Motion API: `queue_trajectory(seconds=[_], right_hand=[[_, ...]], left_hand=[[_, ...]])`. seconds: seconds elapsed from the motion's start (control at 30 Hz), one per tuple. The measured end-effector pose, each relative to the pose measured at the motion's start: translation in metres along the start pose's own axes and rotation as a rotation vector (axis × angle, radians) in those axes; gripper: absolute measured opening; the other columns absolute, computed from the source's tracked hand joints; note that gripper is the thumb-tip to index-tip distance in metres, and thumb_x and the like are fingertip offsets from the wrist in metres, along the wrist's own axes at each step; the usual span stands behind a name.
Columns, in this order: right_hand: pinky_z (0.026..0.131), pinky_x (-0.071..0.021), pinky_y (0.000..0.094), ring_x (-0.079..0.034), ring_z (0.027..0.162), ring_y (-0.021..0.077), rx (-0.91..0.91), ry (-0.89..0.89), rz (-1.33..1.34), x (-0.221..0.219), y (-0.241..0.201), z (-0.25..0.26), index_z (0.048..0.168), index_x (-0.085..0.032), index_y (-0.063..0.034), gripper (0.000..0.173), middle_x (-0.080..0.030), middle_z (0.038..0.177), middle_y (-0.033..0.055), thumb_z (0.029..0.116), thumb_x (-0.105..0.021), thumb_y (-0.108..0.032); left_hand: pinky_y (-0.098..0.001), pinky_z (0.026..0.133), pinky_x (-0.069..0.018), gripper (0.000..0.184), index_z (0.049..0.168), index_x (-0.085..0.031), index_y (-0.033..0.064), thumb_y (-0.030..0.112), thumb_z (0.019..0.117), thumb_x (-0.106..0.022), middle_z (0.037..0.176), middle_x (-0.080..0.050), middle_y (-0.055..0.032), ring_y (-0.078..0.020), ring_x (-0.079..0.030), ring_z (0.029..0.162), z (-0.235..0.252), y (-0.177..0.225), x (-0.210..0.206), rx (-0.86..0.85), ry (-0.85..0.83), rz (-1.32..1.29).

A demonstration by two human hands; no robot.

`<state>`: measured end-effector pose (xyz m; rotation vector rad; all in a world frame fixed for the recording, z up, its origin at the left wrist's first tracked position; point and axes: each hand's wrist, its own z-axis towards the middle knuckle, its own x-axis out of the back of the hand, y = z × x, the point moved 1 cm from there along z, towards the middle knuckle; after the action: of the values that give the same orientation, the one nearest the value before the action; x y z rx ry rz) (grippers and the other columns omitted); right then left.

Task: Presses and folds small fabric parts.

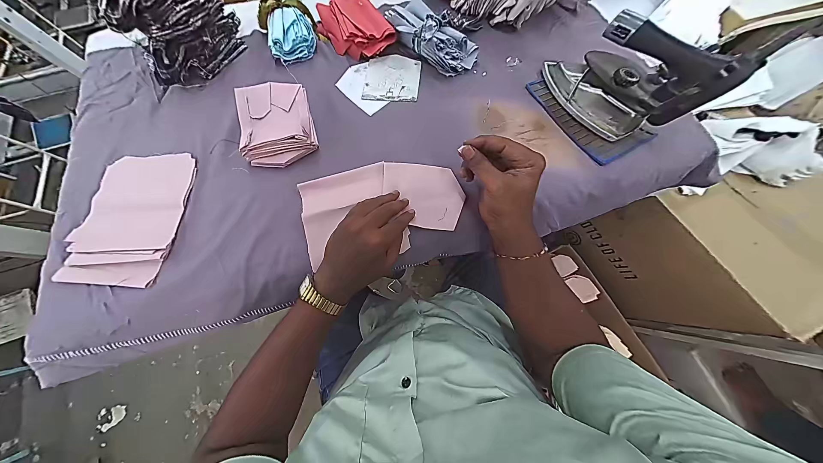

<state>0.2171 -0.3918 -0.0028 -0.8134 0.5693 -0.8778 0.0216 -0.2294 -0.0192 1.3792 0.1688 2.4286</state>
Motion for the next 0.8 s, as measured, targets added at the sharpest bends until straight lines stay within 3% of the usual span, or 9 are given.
queue_trajectory(seconds=[0.1,0.2,0.37,0.5,0.8], right_hand=[[0.059,-0.0606,0.027,-0.068,0.069,0.0127,0.045,-0.125,-0.267,0.008,-0.013,-0.005,0.1,-0.076,0.003,0.01,-0.074,0.091,0.0091,0.0914,-0.075,-0.001],[0.06,-0.054,0.0214,-0.063,0.07,0.0064,0.028,-0.369,-0.521,0.008,-0.029,-0.012,0.098,-0.077,-0.0055,0.008,-0.071,0.092,0.0028,0.0953,-0.071,-0.01],[0.068,-0.0559,0.028,-0.065,0.078,0.0092,0.145,-0.613,-0.709,-0.014,-0.03,-0.016,0.095,-0.078,-0.0113,0.014,-0.069,0.089,0.0004,0.0974,-0.065,-0.014],[0.061,-0.0526,0.0364,-0.064,0.076,0.0179,0.21,-0.685,-0.881,-0.032,-0.021,-0.015,0.092,-0.077,-0.0113,0.018,-0.064,0.085,0.0043,0.0967,-0.06,-0.014],[0.052,-0.0469,0.0404,-0.061,0.067,0.0228,0.278,-0.811,-1.011,-0.054,-0.008,-0.005,0.082,-0.069,-0.0092,0.015,-0.059,0.08,0.0072,0.092,-0.062,-0.017]], left_hand=[[-0.0419,0.114,-0.0473,0.026,0.12,-0.076,0.0111,0.015,0.1019,-0.057,0.134,-0.069,-0.0076,-0.0238,-0.056,0.137,0.001,0.0,0.0,0.002,-0.001,-0.024],[-0.0424,0.114,-0.0479,0.026,0.119,-0.077,0.0105,0.015,0.1013,-0.057,0.132,-0.07,-0.0079,-0.0243,-0.058,0.135,0.001,0.0,-0.001,0.0,0.0,-0.023],[-0.0418,0.114,-0.0478,0.028,0.119,-0.077,0.0099,0.016,0.1001,-0.057,0.132,-0.07,-0.0074,-0.0238,-0.057,0.135,0.002,0.0,0.0,-0.001,-0.008,-0.02],[-0.0408,0.112,-0.05,0.026,0.114,-0.078,0.008,0.016,0.099,-0.058,0.127,-0.072,-0.008,-0.0238,-0.06,0.132,0.003,0.001,0.0,0.007,0.013,-0.03],[-0.0378,0.11,-0.0522,0.024,0.11,-0.078,0.0057,0.013,0.0982,-0.058,0.123,-0.073,-0.0091,-0.0226,-0.065,0.126,0.003,0.001,0.0,-0.005,0.04,-0.043]])
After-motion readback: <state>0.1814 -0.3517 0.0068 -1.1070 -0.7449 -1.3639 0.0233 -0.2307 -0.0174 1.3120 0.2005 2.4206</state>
